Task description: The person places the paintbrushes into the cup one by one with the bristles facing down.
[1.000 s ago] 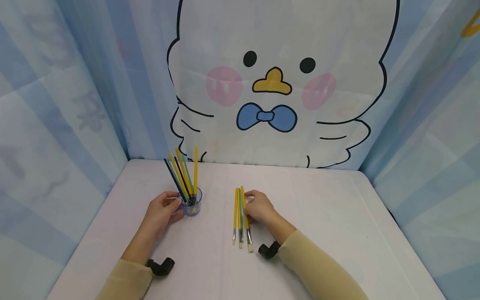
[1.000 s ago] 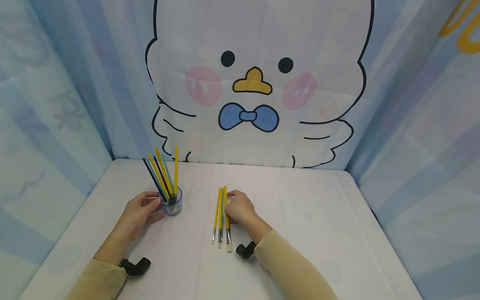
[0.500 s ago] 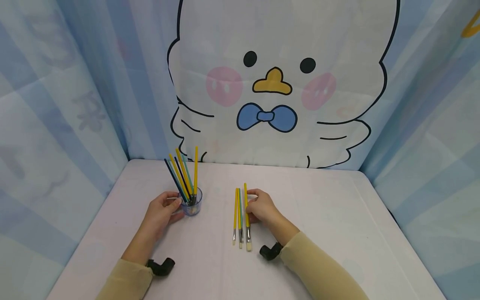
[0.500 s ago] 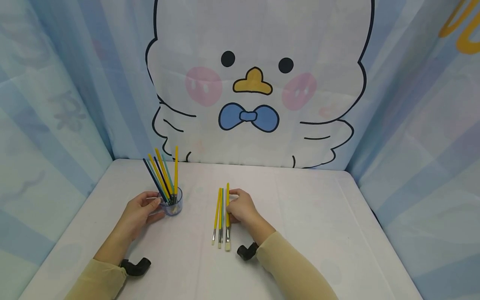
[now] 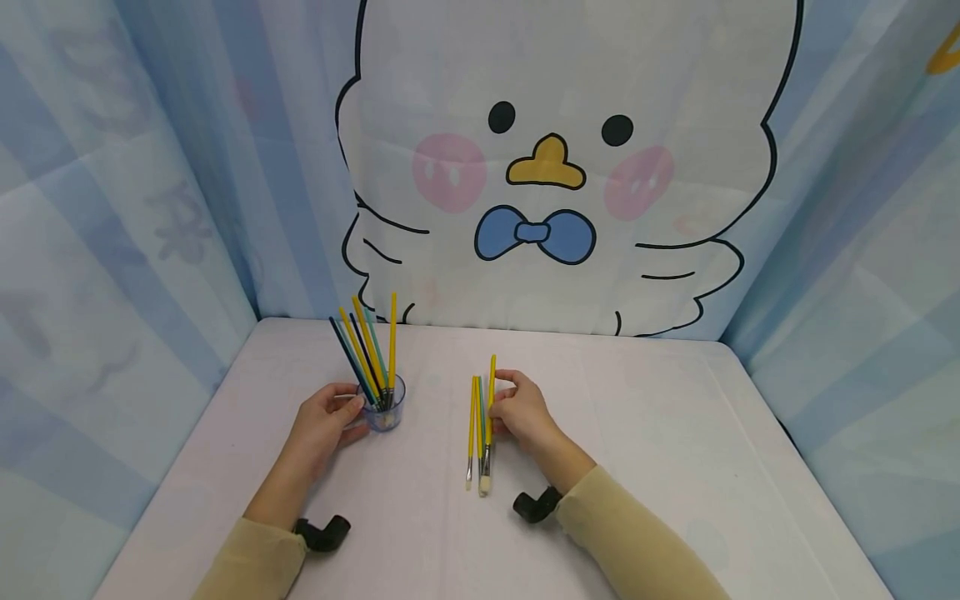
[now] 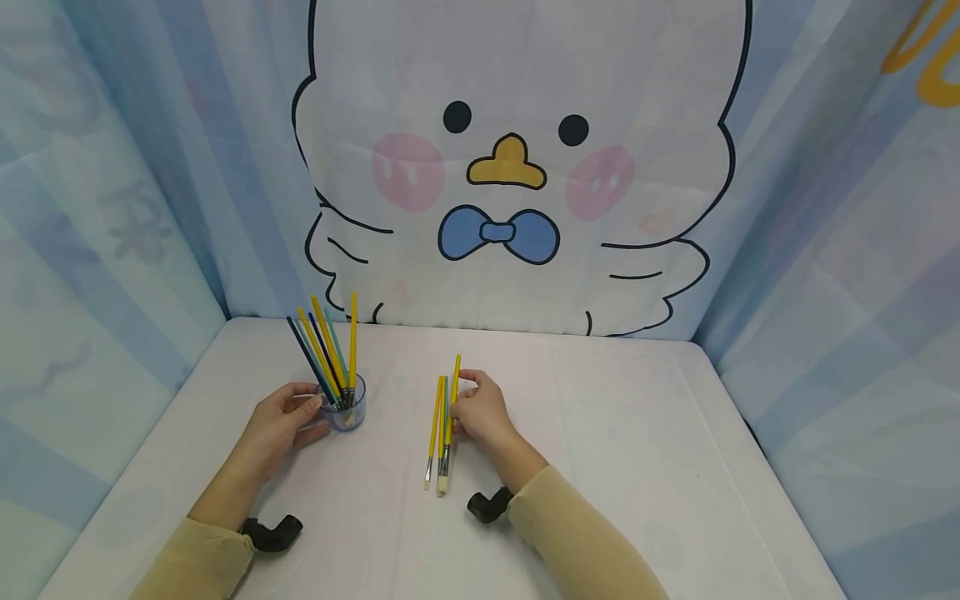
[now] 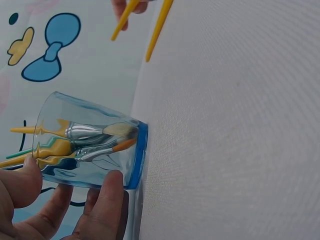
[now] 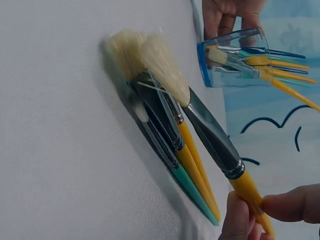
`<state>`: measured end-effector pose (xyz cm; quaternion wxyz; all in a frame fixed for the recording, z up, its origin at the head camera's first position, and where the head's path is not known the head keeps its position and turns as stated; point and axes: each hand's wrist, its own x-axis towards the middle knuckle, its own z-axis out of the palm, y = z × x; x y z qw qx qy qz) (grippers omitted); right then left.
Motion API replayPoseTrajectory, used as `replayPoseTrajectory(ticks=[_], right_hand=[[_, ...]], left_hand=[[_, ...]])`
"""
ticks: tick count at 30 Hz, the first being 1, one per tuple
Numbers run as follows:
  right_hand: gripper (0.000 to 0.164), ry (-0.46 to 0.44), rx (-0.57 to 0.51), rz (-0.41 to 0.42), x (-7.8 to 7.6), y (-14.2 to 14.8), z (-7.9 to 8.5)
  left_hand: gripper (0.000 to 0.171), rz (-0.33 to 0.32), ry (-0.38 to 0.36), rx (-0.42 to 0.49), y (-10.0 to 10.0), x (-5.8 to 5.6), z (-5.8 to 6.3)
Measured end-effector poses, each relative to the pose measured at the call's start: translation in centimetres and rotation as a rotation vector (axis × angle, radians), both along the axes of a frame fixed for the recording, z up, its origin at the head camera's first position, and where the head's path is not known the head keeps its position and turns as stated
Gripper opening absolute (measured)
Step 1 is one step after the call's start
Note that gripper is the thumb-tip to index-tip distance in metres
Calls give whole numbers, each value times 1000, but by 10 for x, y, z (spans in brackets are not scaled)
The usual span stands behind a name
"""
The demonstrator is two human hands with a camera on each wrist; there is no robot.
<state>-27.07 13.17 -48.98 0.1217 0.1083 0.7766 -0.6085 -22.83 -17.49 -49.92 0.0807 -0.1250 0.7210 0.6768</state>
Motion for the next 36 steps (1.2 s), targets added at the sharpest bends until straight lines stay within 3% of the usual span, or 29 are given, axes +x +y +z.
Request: replayPoseTrajectory(ticks=[21, 36], right_hand=[[73, 178, -169, -149, 0, -20, 6], [72, 311, -305, -175, 4, -41, 20]], left_hand=[[40, 4, -3, -8, 2, 2, 0], [40, 3, -8, -6, 1, 1, -1]])
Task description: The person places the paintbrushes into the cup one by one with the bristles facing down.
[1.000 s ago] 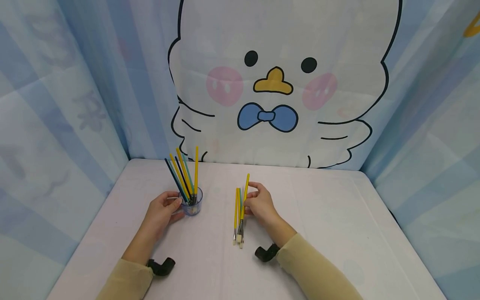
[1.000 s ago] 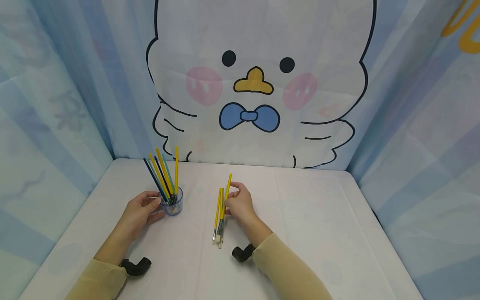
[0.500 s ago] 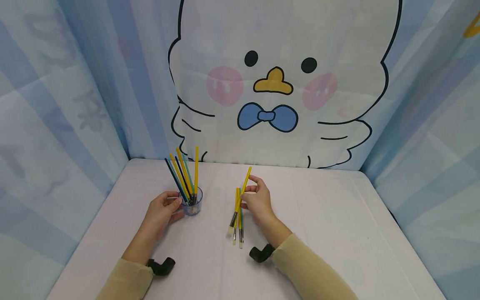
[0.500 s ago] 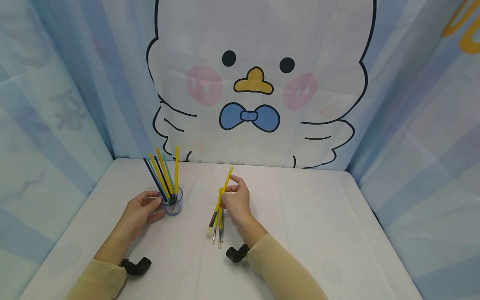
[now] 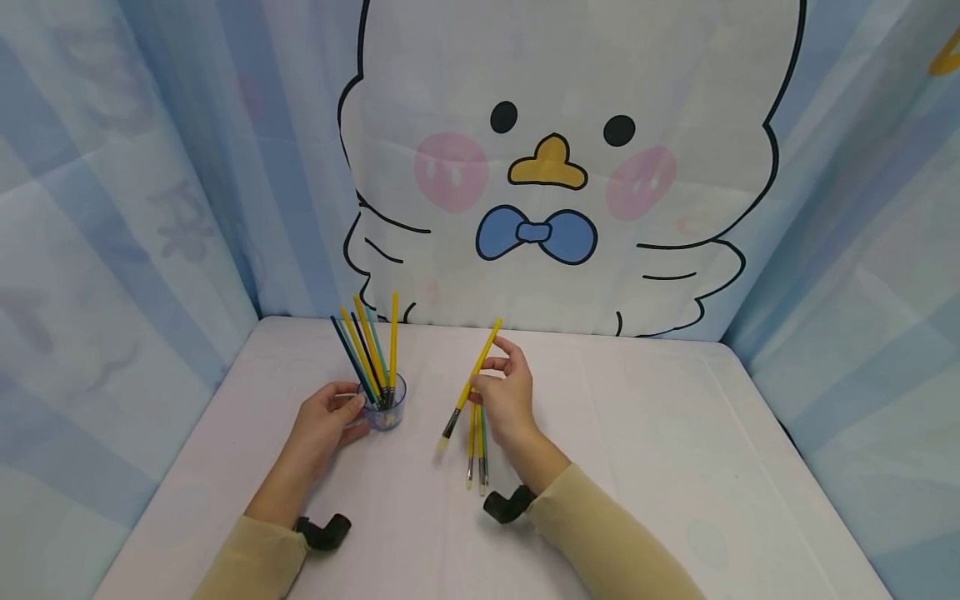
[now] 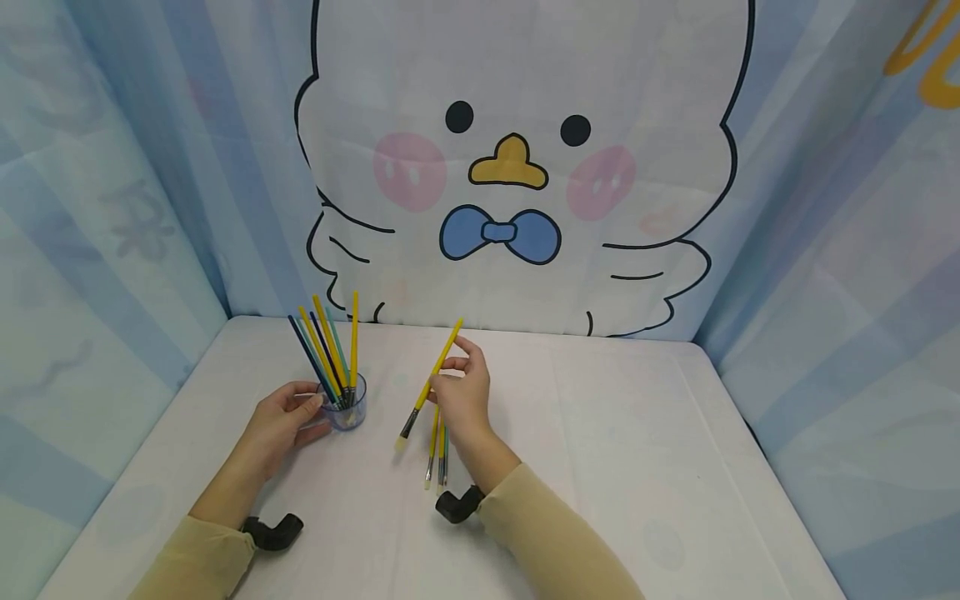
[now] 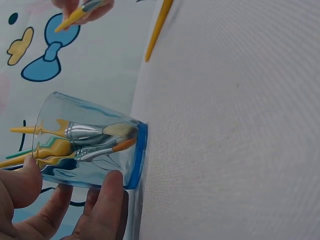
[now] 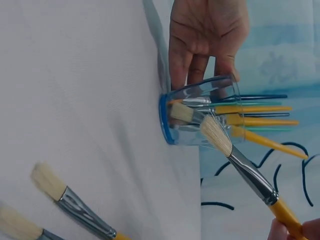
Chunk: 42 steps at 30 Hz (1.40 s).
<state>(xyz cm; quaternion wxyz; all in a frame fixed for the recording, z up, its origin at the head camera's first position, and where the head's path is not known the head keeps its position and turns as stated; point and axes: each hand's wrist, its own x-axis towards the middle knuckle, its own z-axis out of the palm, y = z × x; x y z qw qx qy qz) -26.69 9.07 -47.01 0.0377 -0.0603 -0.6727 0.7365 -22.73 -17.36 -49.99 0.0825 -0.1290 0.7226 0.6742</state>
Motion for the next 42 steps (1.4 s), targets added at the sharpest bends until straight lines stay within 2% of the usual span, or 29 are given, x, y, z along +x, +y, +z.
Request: replayPoseTrajectory(ticks=[16, 24, 34, 42], right_hand=[[71, 67, -105, -13, 0, -21, 15], [71, 81, -121, -16, -4, -33, 23], [72, 142, -147, -13, -8, -50, 33], [71, 195, -152, -47, -12, -63, 35]], left_hand=[[41, -4, 3, -1, 0, -1, -2], [42, -1, 3, -5, 0, -1, -1], [40, -6, 5, 4, -1, -1, 0], [41, -9, 8, 18, -2, -1, 0]])
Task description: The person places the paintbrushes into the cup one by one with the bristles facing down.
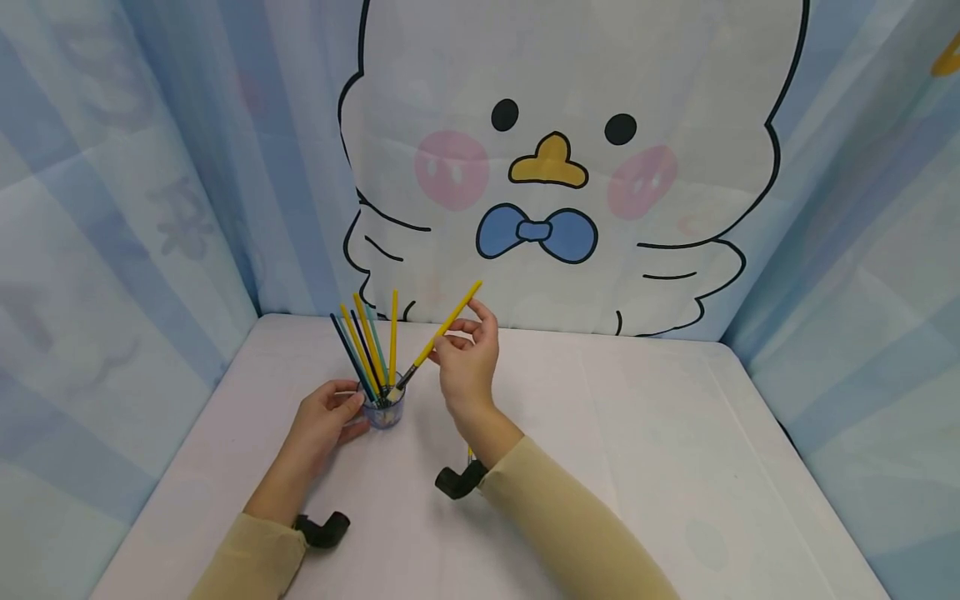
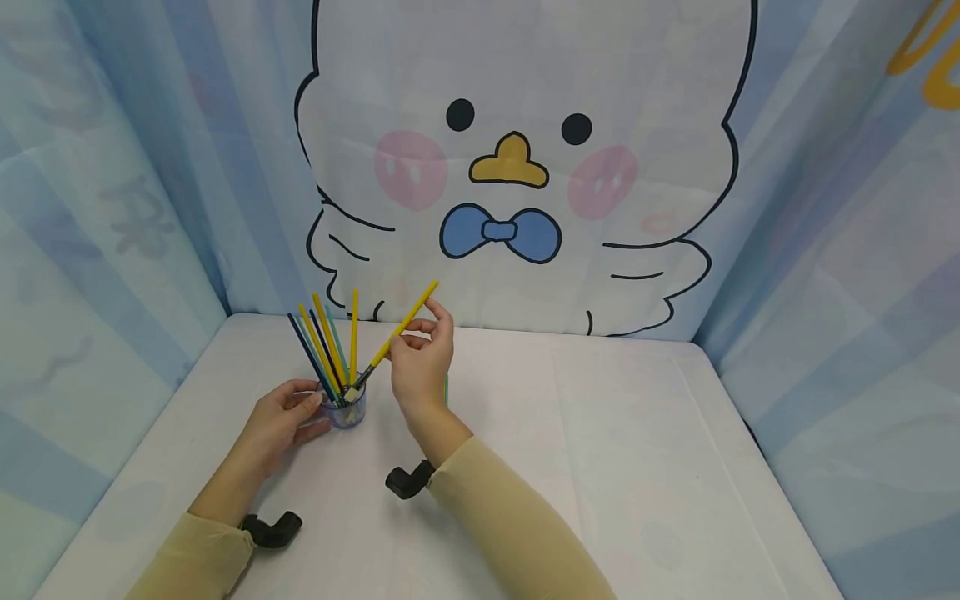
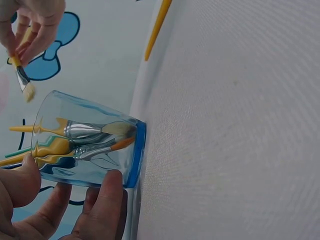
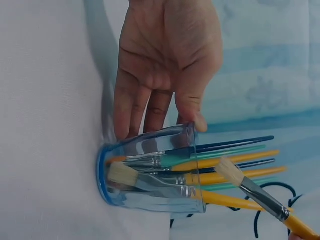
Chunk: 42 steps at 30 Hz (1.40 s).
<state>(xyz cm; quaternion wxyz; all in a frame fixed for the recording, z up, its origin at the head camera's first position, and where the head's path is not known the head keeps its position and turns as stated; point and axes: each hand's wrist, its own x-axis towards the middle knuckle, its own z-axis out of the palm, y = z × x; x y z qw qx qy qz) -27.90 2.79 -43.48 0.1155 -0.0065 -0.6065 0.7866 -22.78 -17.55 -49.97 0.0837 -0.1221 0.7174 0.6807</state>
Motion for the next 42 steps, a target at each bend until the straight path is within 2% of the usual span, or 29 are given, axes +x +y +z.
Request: replayPoseTrajectory(ticks=[6, 16, 27, 42], right_hand=[[70, 25, 53, -8, -3, -8, -7], [69, 4, 185, 30, -1, -18, -22], [72, -9, 285, 96, -4, -27, -33], [73, -21, 402, 102, -11, -34, -42]], left_hand=[[40, 7, -11, -4, 1, -1, -1], [41, 1, -9, -13, 0, 0, -1], [40, 7, -4, -18, 0, 0, -1], [41, -2, 2, -34, -1, -1, -3]])
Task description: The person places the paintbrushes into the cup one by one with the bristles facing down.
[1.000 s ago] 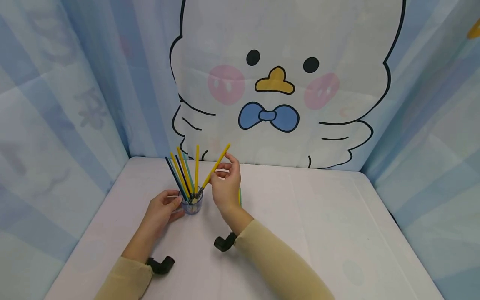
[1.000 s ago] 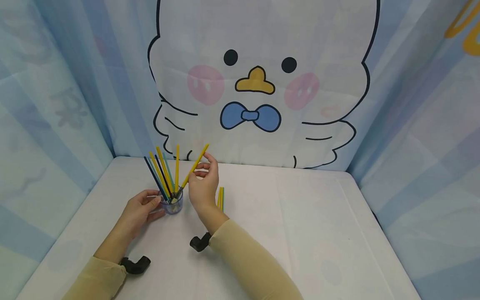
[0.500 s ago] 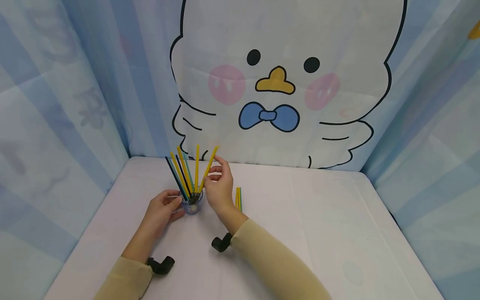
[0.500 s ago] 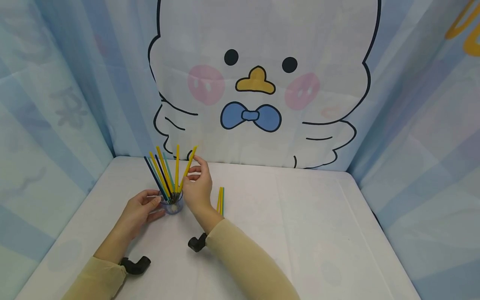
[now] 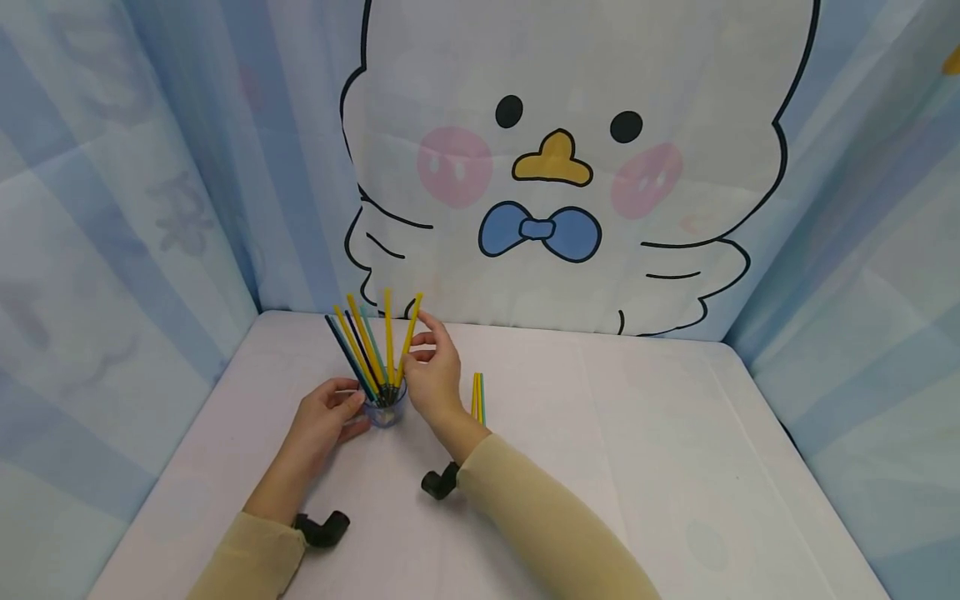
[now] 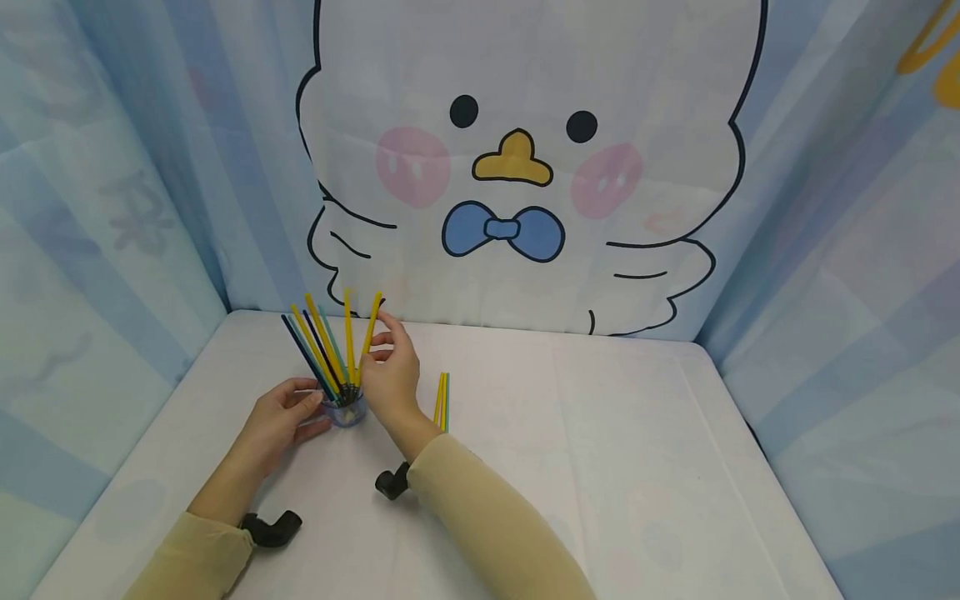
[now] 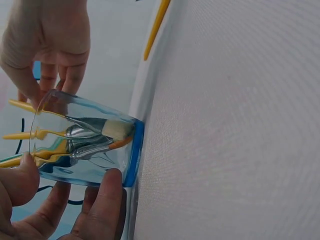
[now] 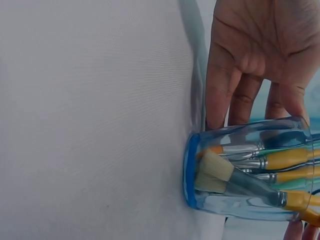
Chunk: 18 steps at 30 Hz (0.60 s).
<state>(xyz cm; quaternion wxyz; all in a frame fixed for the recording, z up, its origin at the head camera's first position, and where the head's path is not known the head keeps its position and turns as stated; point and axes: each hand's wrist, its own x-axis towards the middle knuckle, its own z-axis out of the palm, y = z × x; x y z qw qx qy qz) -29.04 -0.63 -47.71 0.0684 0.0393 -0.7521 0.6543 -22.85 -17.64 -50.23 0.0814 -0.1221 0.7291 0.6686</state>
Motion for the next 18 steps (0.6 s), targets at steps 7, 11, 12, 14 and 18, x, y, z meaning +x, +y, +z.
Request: replayPoseTrajectory(ticks=[7, 11, 12, 14, 18], right_hand=[[57, 27, 82, 8, 4, 2, -3], [51, 10, 107, 8, 7, 4, -7], [51, 6, 110, 8, 7, 4, -8], [52, 1, 110, 3, 8, 6, -9], [54, -6, 99, 0, 8, 9, -11]], left_hand=[[43, 3, -1, 7, 0, -1, -1], [45, 2, -9, 7, 0, -1, 0], [46, 2, -10, 8, 0, -1, 0], [46, 1, -10, 7, 0, -1, 1], [47, 0, -9, 8, 0, -1, 1]])
